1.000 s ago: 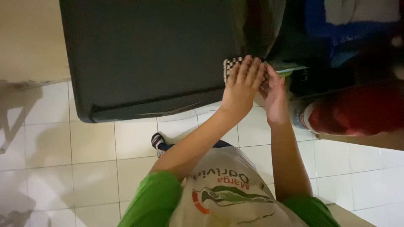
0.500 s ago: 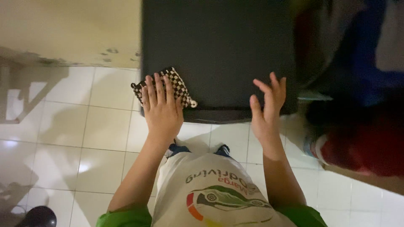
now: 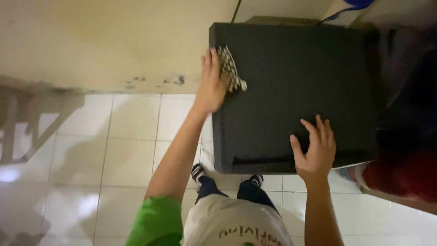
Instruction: Wiping the exterior surfaces of a small refrigerator with a cloth.
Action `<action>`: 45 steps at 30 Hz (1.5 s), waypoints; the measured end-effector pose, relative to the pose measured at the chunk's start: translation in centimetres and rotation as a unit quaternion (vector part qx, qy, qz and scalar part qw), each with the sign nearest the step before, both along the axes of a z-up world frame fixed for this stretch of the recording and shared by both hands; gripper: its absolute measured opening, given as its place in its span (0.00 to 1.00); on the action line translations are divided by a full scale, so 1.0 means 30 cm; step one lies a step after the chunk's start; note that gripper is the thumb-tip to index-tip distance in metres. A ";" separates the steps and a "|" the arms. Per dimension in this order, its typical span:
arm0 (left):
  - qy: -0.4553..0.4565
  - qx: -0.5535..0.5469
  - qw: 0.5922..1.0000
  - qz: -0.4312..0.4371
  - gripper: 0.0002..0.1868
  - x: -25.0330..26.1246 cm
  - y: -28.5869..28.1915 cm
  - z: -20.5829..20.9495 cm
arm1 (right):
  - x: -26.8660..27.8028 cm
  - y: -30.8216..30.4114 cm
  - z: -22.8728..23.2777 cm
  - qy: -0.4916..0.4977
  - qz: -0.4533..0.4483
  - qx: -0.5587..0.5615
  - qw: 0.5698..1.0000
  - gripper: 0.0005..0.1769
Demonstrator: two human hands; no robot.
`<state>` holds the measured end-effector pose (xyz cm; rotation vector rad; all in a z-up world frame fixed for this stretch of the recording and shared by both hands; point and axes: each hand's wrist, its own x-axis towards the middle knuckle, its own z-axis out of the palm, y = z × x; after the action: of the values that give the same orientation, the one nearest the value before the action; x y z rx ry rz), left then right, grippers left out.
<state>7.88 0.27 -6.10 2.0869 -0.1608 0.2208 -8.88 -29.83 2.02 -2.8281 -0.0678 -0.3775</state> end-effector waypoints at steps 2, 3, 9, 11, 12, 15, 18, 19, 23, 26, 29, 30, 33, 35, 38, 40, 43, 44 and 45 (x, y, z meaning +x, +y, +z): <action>-0.017 -0.003 1.000 0.003 0.42 0.258 0.002 -0.111 | 0.014 -0.006 0.002 -0.009 -0.004 0.003 1.000 0.28; -0.030 -0.001 0.999 0.014 0.41 0.376 0.000 -0.173 | 0.018 -0.011 0.001 -0.014 0.001 0.011 1.000 0.27; -0.119 -0.034 0.992 -0.011 0.44 0.430 0.003 -0.244 | 0.007 -0.029 -0.014 -0.031 0.005 0.004 0.999 0.27; -0.085 -0.014 0.996 -0.034 0.46 0.168 -0.004 -0.112 | -0.001 -0.017 0.002 -0.018 -0.007 0.007 1.000 0.27; -0.052 0.013 0.997 -0.055 0.48 0.043 0.005 -0.042 | 0.008 -0.006 0.007 -0.005 -0.017 0.017 1.000 0.26; -0.030 0.024 0.989 -0.144 0.46 -0.376 -0.016 0.018 | 0.020 -0.017 0.000 0.000 -0.020 0.011 1.000 0.27; -0.011 0.027 0.982 -0.187 0.42 -0.687 -0.035 0.078 | 0.012 -0.008 0.001 -0.016 -0.008 0.016 1.000 0.27; -0.011 0.029 0.982 -0.185 0.42 -0.697 -0.028 0.085 | 0.013 -0.020 -0.010 -0.017 -0.005 0.018 1.000 0.27; 0.005 0.000 0.979 -0.206 0.36 -0.671 0.009 0.106 | 0.016 -0.029 -0.022 -0.009 -0.016 -0.003 1.000 0.27; 0.010 0.026 0.975 -0.222 0.36 -0.533 0.041 0.145 | 0.014 -0.036 -0.024 -0.010 -0.006 0.018 1.000 0.26; 0.025 0.073 0.972 -0.220 0.39 -0.341 0.054 0.166 | 0.008 -0.045 -0.041 -0.016 -0.005 0.012 1.000 0.27; 0.031 0.091 0.974 -0.204 0.40 -0.275 0.057 0.168 | 0.005 -0.046 -0.048 -0.016 -0.012 -0.003 1.000 0.28; -0.019 0.132 0.980 -0.149 0.41 -0.069 0.062 0.091 | 0.004 -0.047 -0.057 -0.002 -0.032 -0.019 0.999 0.28; -0.062 0.134 0.981 -0.128 0.41 0.076 0.061 0.024 | 0.008 -0.032 -0.036 -0.001 -0.029 0.003 1.000 0.28; -0.061 0.175 0.979 -0.082 0.41 0.233 0.056 0.048 | 0.017 -0.066 -0.022 0.019 -0.006 0.045 0.999 0.27; -0.015 0.219 0.974 -0.058 0.40 0.283 0.050 0.097 | 0.022 -0.110 0.000 0.038 0.013 0.070 0.997 0.27; 0.038 0.304 0.951 -0.031 0.39 0.339 0.007 0.150 | 0.033 -0.214 0.030 0.072 0.033 0.130 0.988 0.30; 0.042 0.349 0.936 -0.024 0.39 0.367 -0.016 0.151 | 0.050 -0.273 0.016 0.061 -0.004 0.037 0.997 0.30; 0.046 0.393 0.918 -0.016 0.39 0.396 -0.041 0.153 | 0.069 -0.333 0.002 0.051 -0.041 -0.055 0.996 0.30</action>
<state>19.77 -0.96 -1.52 2.8865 -0.2564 0.0282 -6.81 -39.81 2.07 -2.9616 0.0494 -0.2547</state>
